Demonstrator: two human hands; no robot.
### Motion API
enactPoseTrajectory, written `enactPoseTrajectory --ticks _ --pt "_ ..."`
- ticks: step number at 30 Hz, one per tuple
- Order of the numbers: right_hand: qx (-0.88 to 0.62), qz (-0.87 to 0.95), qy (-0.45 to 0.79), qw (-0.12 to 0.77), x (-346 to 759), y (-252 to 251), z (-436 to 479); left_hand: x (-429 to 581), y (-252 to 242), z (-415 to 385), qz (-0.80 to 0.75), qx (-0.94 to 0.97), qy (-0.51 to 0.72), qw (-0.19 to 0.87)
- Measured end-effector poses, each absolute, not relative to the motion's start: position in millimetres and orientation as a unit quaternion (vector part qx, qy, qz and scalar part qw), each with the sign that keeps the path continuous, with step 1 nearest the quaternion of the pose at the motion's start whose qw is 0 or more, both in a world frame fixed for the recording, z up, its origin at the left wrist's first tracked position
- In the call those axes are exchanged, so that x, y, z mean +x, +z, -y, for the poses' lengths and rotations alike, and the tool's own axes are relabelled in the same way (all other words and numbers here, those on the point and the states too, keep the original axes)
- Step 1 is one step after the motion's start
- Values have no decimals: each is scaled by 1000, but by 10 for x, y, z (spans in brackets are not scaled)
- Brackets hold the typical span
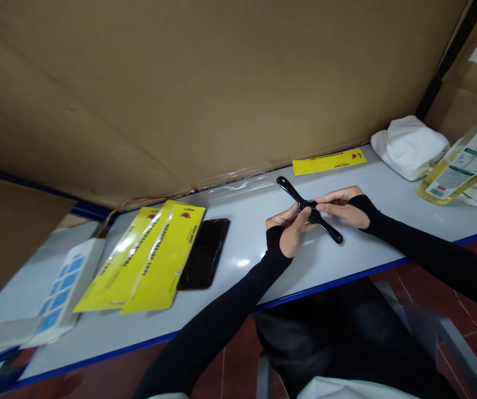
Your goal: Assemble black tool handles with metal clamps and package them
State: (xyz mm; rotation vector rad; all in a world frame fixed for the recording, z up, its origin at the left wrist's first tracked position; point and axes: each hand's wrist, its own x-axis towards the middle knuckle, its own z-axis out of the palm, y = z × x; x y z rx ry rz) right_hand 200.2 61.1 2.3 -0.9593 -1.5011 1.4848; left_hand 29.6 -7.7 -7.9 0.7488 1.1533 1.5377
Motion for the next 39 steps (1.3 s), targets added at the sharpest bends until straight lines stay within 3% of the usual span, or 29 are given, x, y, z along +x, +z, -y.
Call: enactPoseTrajectory --ticks 39 --pt "-370 604 595 380 1994 60 -583 308 36 78 -534 288 627 489"
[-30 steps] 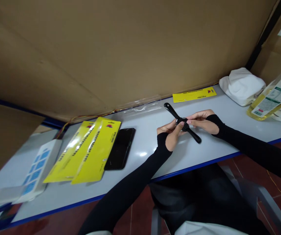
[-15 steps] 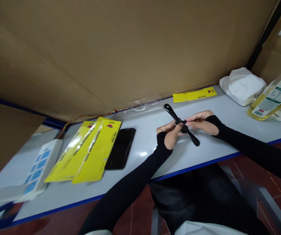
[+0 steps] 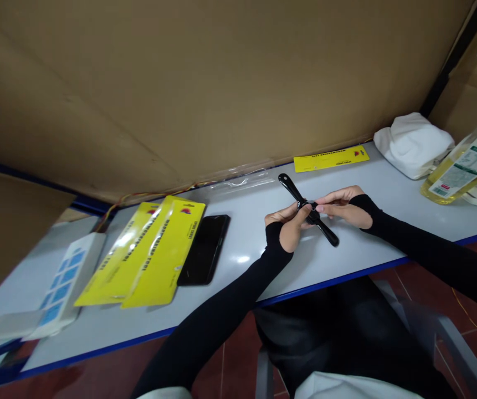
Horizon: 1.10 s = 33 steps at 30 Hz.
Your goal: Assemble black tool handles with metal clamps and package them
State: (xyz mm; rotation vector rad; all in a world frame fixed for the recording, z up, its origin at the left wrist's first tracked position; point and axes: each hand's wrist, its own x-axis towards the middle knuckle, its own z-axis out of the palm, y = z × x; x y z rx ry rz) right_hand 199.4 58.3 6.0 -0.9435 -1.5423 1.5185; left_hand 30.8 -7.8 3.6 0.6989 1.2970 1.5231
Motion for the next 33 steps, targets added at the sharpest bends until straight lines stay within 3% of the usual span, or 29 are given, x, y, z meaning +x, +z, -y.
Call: enactPoseTrajectory --ticks 6,12,15,26,29,33 --pt "-351 689 517 366 2034 56 -580 296 108 99 -552 293 620 475" --pt "-406 765 281 413 2220 82 -786 271 115 87 -557 285 621 473" --pt "-433 790 209 380 2490 92 -1021 262 78 67 -562 275 628 463" --pt "-366 893 206 159 2798 9 -1240 206 -38 38 -569 298 610 465" --pt "-378 892 189 160 2765 -7 -1258 217 -38 43 -563 300 605 477" --pt "-396 837 265 269 2634 155 -1077 260 30 73 -560 288 606 486"
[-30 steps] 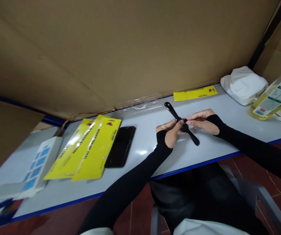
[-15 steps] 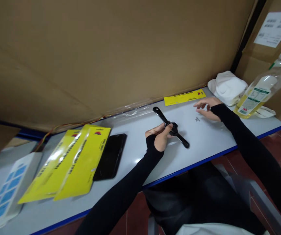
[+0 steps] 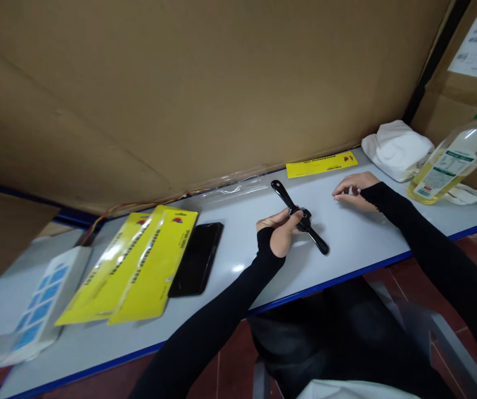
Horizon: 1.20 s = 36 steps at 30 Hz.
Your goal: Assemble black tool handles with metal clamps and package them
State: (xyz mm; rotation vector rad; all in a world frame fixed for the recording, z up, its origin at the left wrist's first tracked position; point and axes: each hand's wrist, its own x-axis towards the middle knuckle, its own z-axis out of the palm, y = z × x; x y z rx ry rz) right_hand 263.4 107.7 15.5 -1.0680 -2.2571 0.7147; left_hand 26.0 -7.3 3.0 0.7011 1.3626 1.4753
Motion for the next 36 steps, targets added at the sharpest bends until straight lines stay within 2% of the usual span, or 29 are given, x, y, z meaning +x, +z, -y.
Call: enactPoseTrajectory --ticks 2,5,10,19,29,36 --pt "-374 790 359 327 2504 239 -902 285 70 92 -559 285 609 485" --pt "-342 730 469 361 2283 277 -656 313 108 121 -561 292 613 474" --pt "-327 705 519 358 2079 195 -496 325 88 140 -556 319 619 454" --pt "-294 806 286 427 1973 116 -387 313 73 133 -539 305 620 481" --pt "-302 840 130 433 1901 21 -309 288 9 86 -523 217 602 563" --pt "-300 840 129 433 1927 -26 -288 299 29 70 -526 202 614 553"
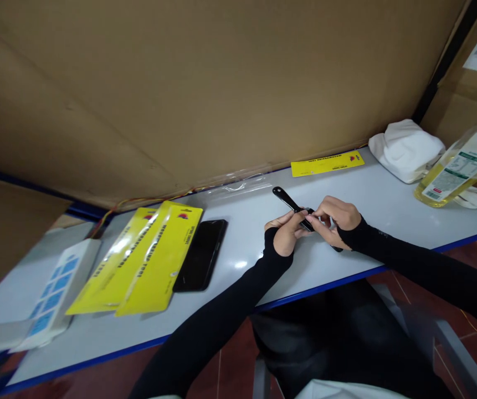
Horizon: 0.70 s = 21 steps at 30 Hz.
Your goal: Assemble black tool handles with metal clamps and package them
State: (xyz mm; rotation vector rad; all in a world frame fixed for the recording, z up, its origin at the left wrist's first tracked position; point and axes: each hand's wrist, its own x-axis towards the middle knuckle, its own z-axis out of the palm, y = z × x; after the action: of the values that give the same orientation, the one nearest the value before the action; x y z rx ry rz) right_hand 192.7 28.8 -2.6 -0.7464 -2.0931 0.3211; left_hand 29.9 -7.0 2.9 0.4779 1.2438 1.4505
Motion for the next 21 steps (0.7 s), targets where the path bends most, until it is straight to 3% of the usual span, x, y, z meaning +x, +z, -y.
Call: enactPoseTrajectory --ticks 8,12,21 --pt "-286 858 108 413 1964 31 -303 304 30 68 -514 206 620 555" --pt "-270 861 155 402 1946 -6 -311 312 37 76 -533 206 609 550" --pt "-248 829 167 472 1988 44 -346 311 106 110 -531 211 592 568"
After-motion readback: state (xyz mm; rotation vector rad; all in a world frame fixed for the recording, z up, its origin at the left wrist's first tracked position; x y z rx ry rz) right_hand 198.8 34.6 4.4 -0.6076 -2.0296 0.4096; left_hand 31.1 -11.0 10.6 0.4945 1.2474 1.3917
